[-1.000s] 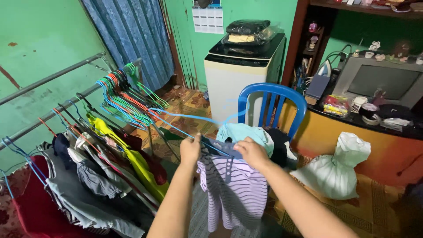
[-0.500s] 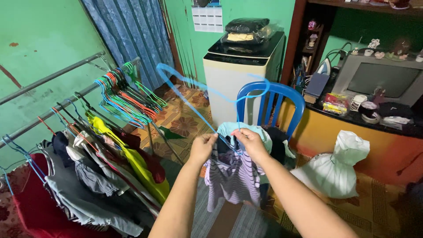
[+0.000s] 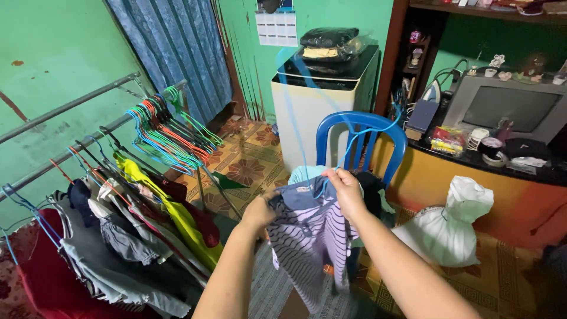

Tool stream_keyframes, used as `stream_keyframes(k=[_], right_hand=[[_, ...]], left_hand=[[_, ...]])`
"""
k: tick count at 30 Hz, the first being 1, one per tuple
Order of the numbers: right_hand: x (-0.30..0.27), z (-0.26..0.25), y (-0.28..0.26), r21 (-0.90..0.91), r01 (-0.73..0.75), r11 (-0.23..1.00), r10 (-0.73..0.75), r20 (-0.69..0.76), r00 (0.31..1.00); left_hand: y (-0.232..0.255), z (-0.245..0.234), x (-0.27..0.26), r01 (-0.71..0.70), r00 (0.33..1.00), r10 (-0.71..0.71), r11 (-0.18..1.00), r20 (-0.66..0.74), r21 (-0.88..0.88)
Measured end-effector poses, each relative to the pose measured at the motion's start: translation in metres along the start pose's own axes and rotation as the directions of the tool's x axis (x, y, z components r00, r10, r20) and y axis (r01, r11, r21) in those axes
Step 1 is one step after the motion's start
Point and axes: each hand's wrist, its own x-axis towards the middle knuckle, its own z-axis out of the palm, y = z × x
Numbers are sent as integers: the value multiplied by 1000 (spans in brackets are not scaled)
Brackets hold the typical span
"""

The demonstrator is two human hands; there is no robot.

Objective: The person picks up a striped shirt from a blue chair, places it on a hanger, and hangs it on a metal clothing rack. They then pick up a light green shirt, place it on a hanger, and hang it on the same rack.

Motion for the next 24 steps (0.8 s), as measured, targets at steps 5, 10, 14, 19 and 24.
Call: stream_keyframes(k=[5,10,14,19,24], right_hand=[[9,-22,46,-448,63,892,-13,114,993],[6,-25,58,-695,174,698,-40,206,978],[1,-20,45,-743,149,652,81,264,961],[1,-17,45,-721,106,685,62,202,977],[3,-20,56,-751,102,652,-32,107,994]], left_hand=[[-14,-13,7,15,999,-6,959,32,-282],[31,-51,-16,120,992,-67,719,104,-684],[1,-24,28,72,997,-31,603,66,-795],[6,-29,27,27,998,35,558,56,-829],[27,-46,-9,11,988,124,550,94,-835]])
